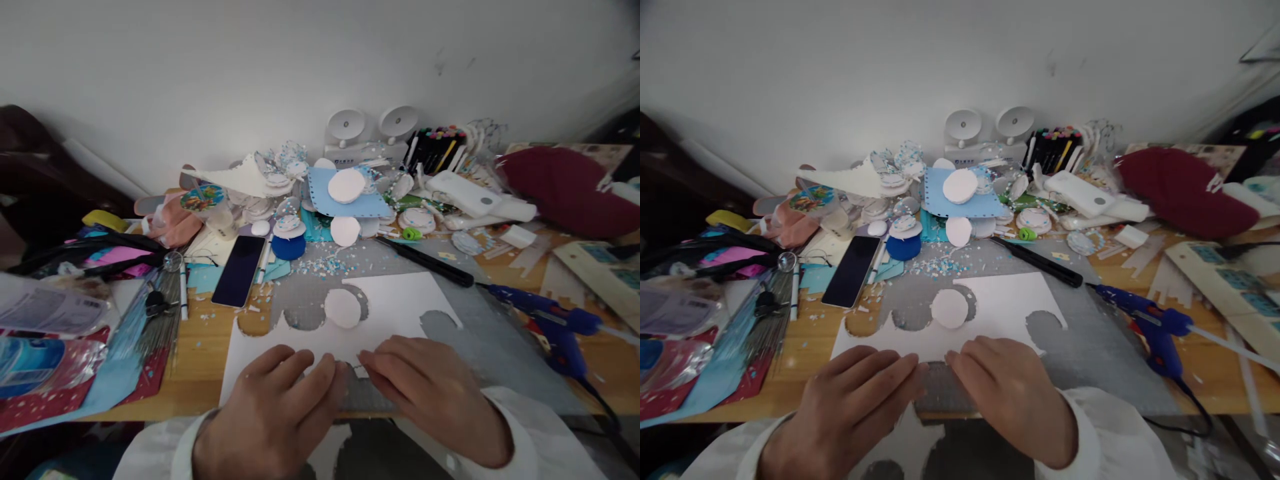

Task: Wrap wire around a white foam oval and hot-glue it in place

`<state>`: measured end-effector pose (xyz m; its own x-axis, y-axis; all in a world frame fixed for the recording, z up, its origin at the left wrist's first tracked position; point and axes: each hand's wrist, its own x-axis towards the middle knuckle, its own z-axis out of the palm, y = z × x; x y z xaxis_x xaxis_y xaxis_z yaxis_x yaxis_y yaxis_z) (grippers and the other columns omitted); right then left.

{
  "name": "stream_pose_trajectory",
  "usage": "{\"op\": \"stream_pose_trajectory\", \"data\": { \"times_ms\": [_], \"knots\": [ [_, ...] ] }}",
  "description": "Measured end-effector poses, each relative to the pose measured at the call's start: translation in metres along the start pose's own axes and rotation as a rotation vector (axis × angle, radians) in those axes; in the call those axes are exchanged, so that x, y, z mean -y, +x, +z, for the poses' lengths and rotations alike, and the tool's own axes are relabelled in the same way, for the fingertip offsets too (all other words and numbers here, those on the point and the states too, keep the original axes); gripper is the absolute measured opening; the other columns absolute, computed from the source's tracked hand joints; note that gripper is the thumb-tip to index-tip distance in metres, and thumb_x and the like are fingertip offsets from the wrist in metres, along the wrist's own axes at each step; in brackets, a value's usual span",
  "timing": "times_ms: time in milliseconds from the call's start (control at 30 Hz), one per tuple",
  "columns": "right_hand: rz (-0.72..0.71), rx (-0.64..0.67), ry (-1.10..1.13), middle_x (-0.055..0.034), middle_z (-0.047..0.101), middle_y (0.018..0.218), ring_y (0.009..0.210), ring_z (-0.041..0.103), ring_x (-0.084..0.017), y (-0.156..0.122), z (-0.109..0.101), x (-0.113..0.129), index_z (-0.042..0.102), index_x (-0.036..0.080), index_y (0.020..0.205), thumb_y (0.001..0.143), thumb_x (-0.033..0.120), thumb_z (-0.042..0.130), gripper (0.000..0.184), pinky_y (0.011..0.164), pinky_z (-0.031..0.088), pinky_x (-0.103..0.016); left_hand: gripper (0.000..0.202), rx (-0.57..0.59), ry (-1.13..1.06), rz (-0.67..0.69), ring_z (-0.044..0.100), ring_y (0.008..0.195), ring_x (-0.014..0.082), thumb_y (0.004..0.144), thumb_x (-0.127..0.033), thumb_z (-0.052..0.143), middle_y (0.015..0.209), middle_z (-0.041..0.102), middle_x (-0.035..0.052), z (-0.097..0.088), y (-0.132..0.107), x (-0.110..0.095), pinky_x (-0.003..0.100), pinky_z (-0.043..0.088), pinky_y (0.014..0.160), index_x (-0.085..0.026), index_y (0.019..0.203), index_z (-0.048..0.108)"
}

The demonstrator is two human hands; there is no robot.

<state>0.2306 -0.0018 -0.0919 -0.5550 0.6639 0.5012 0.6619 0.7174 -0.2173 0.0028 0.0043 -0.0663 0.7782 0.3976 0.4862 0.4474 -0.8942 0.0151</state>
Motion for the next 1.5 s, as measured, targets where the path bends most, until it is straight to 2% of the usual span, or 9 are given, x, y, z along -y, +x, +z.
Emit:
{"op": "stream_pose_trajectory", "data": {
  "times_ms": [133, 200, 267, 400, 567, 833, 1000, 1233, 1500],
  "knots": [
    [-0.189, -0.074, -0.171, -0.0042, 0.068, 0.072, 0.062, 0.059, -0.016, -0.006, 0.002, 0.000, 0.063, 0.011, 0.100, 0.094, 0.010, 0.044, 0.020, 0.053, 0.036, -0.033, 0.013, -0.049, -0.333, -0.378, 0.064, 0.068, 0.0135, 0.091, -0.013, 0.052, 0.080, 0.070, 0.0021, 0.005, 0.006, -0.003, 0.025, 0.050, 0.058, -0.015, 0.092, 0.064],
    [-0.183, -0.090, -0.162, -0.0050, 0.069, 0.075, 0.064, 0.060, -0.017, -0.006, 0.003, 0.001, 0.062, 0.011, 0.104, 0.093, 0.009, 0.044, 0.021, 0.054, 0.037, -0.033, 0.012, -0.024, -0.460, -0.486, 0.064, 0.070, 0.0115, 0.091, -0.012, 0.053, 0.078, 0.068, 0.0011, 0.005, 0.007, -0.001, 0.021, 0.051, 0.059, -0.017, 0.088, 0.063],
    [-0.039, -0.082, -0.067, -0.0030, 0.067, 0.073, 0.063, 0.058, -0.016, -0.004, 0.003, 0.001, 0.062, 0.015, 0.098, 0.094, 0.012, 0.047, 0.015, 0.055, 0.039, -0.031, 0.012, -0.014, -0.377, -0.391, 0.064, 0.070, 0.0129, 0.091, -0.011, 0.052, 0.080, 0.069, 0.0023, 0.004, 0.006, 0.001, 0.023, 0.051, 0.060, -0.017, 0.091, 0.063],
    [0.314, 0.031, 0.176, -0.0007, 0.061, 0.068, 0.065, 0.058, -0.016, 0.003, 0.001, -0.001, 0.057, 0.019, 0.077, 0.090, 0.019, 0.056, 0.013, 0.057, 0.042, -0.028, 0.022, -0.043, -0.042, -0.046, 0.064, 0.069, 0.0168, 0.092, -0.010, 0.045, 0.088, 0.072, 0.0089, 0.000, 0.001, 0.004, 0.030, 0.049, 0.057, -0.008, 0.103, 0.064],
    [0.391, 0.177, 0.552, -0.0011, 0.066, 0.085, 0.084, 0.062, -0.016, 0.007, -0.008, 0.003, 0.062, 0.022, 0.089, 0.082, 0.005, 0.057, 0.019, 0.072, 0.050, -0.027, 0.023, -0.087, 0.066, 0.129, 0.066, 0.081, 0.0164, 0.089, -0.012, 0.048, 0.094, 0.074, 0.0054, 0.000, -0.001, 0.000, 0.029, 0.053, 0.064, -0.010, 0.098, 0.069],
    [0.535, 0.221, 0.653, 0.0011, 0.066, 0.093, 0.083, 0.061, -0.015, 0.004, -0.012, 0.003, 0.062, 0.024, 0.096, 0.071, 0.004, 0.065, 0.033, 0.072, 0.050, -0.026, 0.022, -0.072, 0.125, 0.147, 0.066, 0.085, 0.0175, 0.086, -0.015, 0.054, 0.102, 0.074, 0.0039, 0.002, -0.008, -0.001, 0.030, 0.053, 0.071, -0.013, 0.100, 0.071],
    [0.578, 0.286, 0.647, 0.0039, 0.065, 0.082, 0.077, 0.060, -0.013, 0.005, -0.010, 0.002, 0.061, 0.023, 0.082, 0.071, 0.003, 0.067, 0.024, 0.068, 0.048, -0.023, 0.020, -0.095, 0.130, 0.130, 0.065, 0.085, 0.0158, 0.084, -0.015, 0.058, 0.101, 0.073, 0.0013, 0.001, -0.009, -0.002, 0.028, 0.054, 0.071, -0.014, 0.099, 0.071],
    [0.559, 0.229, 0.615, 0.0046, 0.062, 0.070, 0.065, 0.057, -0.012, 0.006, -0.015, 0.004, 0.059, 0.022, 0.075, 0.075, 0.007, 0.068, 0.017, 0.058, 0.047, -0.020, 0.025, -0.133, 0.083, 0.194, 0.066, 0.083, 0.0175, 0.090, -0.017, 0.049, 0.102, 0.071, 0.0049, 0.002, -0.009, 0.002, 0.029, 0.056, 0.064, -0.015, 0.101, 0.071],
    [0.405, 0.059, 0.517, 0.0019, 0.063, 0.071, 0.064, 0.060, -0.012, -0.002, -0.009, 0.003, 0.056, 0.022, 0.076, 0.085, 0.014, 0.061, 0.014, 0.056, 0.048, -0.022, 0.015, -0.142, -0.057, 0.026, 0.067, 0.074, 0.0171, 0.086, -0.010, 0.056, 0.087, 0.074, 0.0072, 0.003, -0.002, -0.002, 0.030, 0.055, 0.061, -0.007, 0.097, 0.067]
  ]
}}
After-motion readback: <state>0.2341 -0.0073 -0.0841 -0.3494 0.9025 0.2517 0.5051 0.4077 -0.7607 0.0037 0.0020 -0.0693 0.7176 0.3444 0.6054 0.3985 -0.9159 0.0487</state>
